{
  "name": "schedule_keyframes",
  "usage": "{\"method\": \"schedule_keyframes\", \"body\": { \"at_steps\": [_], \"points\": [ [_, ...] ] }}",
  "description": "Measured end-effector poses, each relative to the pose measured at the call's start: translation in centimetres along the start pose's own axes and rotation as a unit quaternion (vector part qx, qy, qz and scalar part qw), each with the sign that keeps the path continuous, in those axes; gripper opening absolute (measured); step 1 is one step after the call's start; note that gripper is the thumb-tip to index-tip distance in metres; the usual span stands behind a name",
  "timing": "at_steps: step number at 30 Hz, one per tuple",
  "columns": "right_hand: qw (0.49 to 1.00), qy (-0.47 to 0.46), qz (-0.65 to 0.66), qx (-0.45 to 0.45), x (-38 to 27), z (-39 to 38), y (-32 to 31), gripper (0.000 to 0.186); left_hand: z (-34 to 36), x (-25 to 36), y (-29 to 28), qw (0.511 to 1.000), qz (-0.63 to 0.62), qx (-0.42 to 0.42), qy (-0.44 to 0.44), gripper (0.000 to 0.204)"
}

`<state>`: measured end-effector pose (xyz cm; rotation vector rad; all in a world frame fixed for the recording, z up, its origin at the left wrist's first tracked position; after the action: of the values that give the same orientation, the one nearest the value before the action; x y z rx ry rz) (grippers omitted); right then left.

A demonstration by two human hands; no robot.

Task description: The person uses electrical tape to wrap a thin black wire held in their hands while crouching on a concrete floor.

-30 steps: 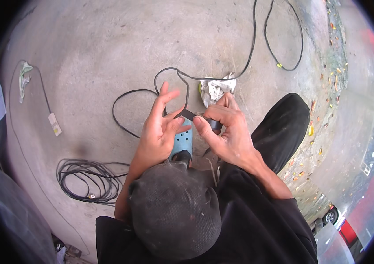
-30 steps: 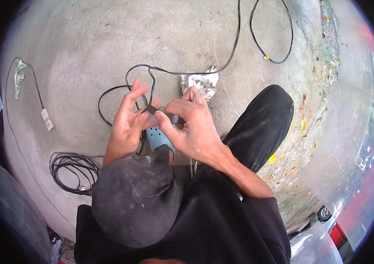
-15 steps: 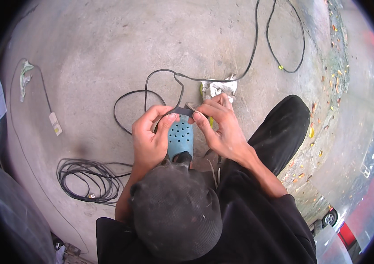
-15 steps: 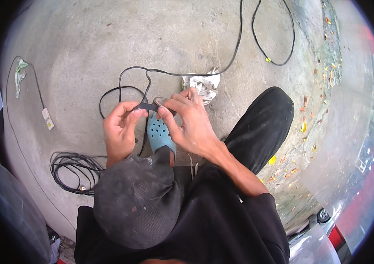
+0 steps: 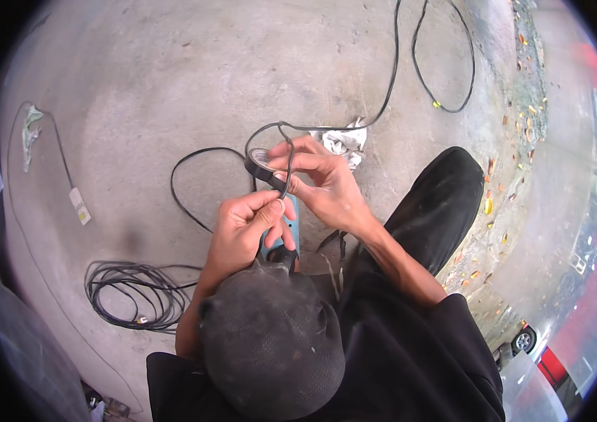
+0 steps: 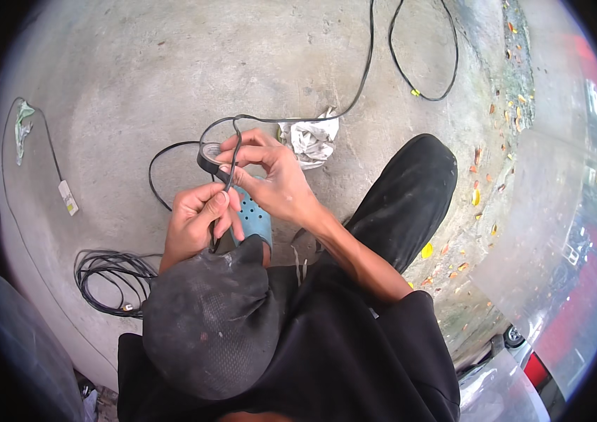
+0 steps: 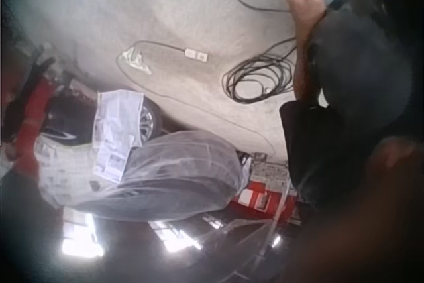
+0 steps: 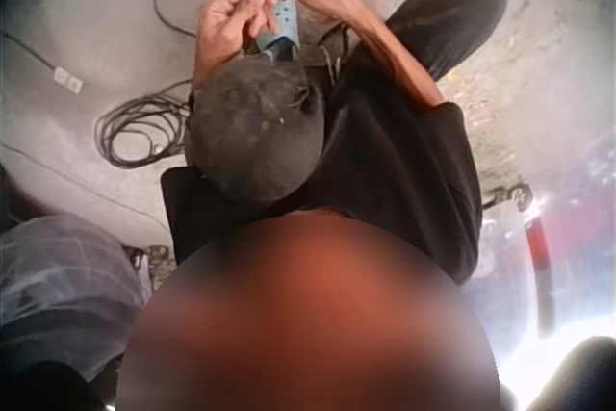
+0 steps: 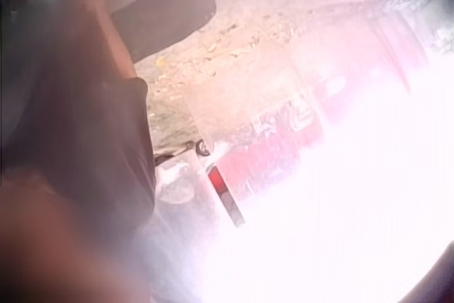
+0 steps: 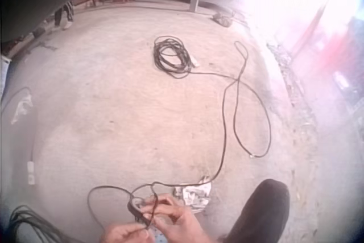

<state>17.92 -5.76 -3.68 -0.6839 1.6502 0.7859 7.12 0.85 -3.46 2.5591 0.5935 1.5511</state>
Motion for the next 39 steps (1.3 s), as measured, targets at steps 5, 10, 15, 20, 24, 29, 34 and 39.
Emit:
{"method": "schedule_keyframes", "body": {
  "at_steps": [5,10,15,20,24,29,34,39],
  "points": [
    [0.995,0.035,0.097,0.0,0.8,0.0,0.0,0.02,0.2,-1.0,1.1,0.991,-0.112,-0.067,-0.014,0.027],
    [0.979,0.113,0.142,-0.088,1.3,0.5,1.2,0.018,0.0,-1.3,2.0,0.973,-0.189,-0.133,-0.015,0.03],
    [0.992,0.124,-0.015,-0.008,0.8,0.3,-1.9,0.021,0.3,-1.0,1.0,0.992,-0.113,-0.055,0.003,0.03],
    [0.948,-0.077,-0.301,0.074,-8.2,2.3,-2.0,0.028,0.3,-0.2,1.1,0.999,-0.031,-0.01,0.009,0.028],
    [0.868,-0.041,-0.491,-0.055,-7.1,3.2,2.5,0.032,0.5,-0.6,0.6,0.999,0.02,0.014,0.038,0.027],
    [0.862,0.046,-0.497,-0.088,-6.1,3.6,2.0,0.041,0.5,0.1,0.6,0.998,0.034,0.034,0.034,0.028],
    [0.91,-0.006,-0.406,-0.083,-6.3,3.9,2.5,0.033,0.7,-0.4,0.5,0.999,0.03,0.018,0.031,0.025],
    [0.979,0.108,-0.133,-0.107,-7.4,2.0,2.4,0.033,1.1,-0.8,0.3,0.999,0.007,0.019,0.027,0.02]
  ]
}}
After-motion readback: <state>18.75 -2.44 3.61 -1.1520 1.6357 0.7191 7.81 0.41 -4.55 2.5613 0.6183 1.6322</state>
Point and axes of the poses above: each hand's wrist, its own z-axis towards the middle knuckle, its own y-axis out of the palm, x = y × z, the point moved 9 cm from there along z, towards the middle knuckle, and after that the axes turned 7 degrees about z, right-handed, at the moved point
